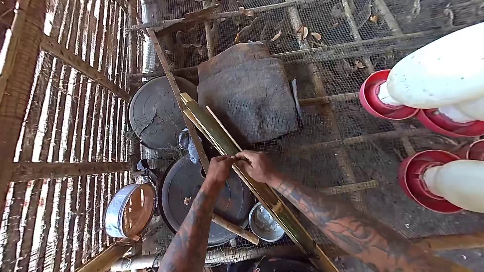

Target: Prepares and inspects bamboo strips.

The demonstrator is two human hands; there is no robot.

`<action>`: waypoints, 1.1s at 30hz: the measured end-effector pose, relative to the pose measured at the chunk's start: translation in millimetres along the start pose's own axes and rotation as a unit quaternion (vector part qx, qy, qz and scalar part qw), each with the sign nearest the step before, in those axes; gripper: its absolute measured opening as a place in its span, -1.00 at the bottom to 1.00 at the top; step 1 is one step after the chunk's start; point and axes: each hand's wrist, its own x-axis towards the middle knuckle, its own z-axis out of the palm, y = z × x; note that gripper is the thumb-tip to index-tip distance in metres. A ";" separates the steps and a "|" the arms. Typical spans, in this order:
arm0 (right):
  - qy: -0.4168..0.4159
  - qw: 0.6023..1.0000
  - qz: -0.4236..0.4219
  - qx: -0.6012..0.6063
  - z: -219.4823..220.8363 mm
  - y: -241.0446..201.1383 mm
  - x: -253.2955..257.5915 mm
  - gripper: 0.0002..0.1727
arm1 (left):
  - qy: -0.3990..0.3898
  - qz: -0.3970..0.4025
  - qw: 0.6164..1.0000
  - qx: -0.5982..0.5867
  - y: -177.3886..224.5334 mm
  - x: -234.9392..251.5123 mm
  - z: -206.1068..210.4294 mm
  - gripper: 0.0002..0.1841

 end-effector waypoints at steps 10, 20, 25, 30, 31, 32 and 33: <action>-0.007 0.978 0.151 -0.145 -45.9 53.0 42.8 -0.61 | 0.118 0.159 0.948 0.251 -56.1 9.3 -21.1 -0.78; -0.299 0.932 -0.080 -0.188 -65.3 -23.8 26.4 -0.70 | 0.006 0.087 0.991 -0.098 -40.4 -6.7 6.2 -0.77; -0.210 0.972 -0.083 -0.065 -26.1 -1.4 48.6 -0.69 | 0.053 0.207 0.977 -0.007 -46.2 -3.0 15.9 -0.92; -0.163 0.986 -0.003 0.046 -13.5 0.3 49.9 -0.70 | 0.094 0.231 0.968 0.007 -39.2 1.5 13.8 -0.87; -0.152 0.987 0.000 0.049 -12.8 1.7 49.1 -0.72 | 0.105 0.224 0.969 -0.016 -39.8 1.5 15.3 -0.88; -0.136 0.990 -0.013 0.047 -12.7 2.4 47.9 -0.73 | 0.112 0.215 0.969 -0.047 -41.0 1.6 16.1 -0.92; -0.126 0.991 -0.038 0.038 -14.8 2.6 48.0 -0.75 | 0.112 0.208 0.968 -0.080 -41.6 2.2 16.2 -0.98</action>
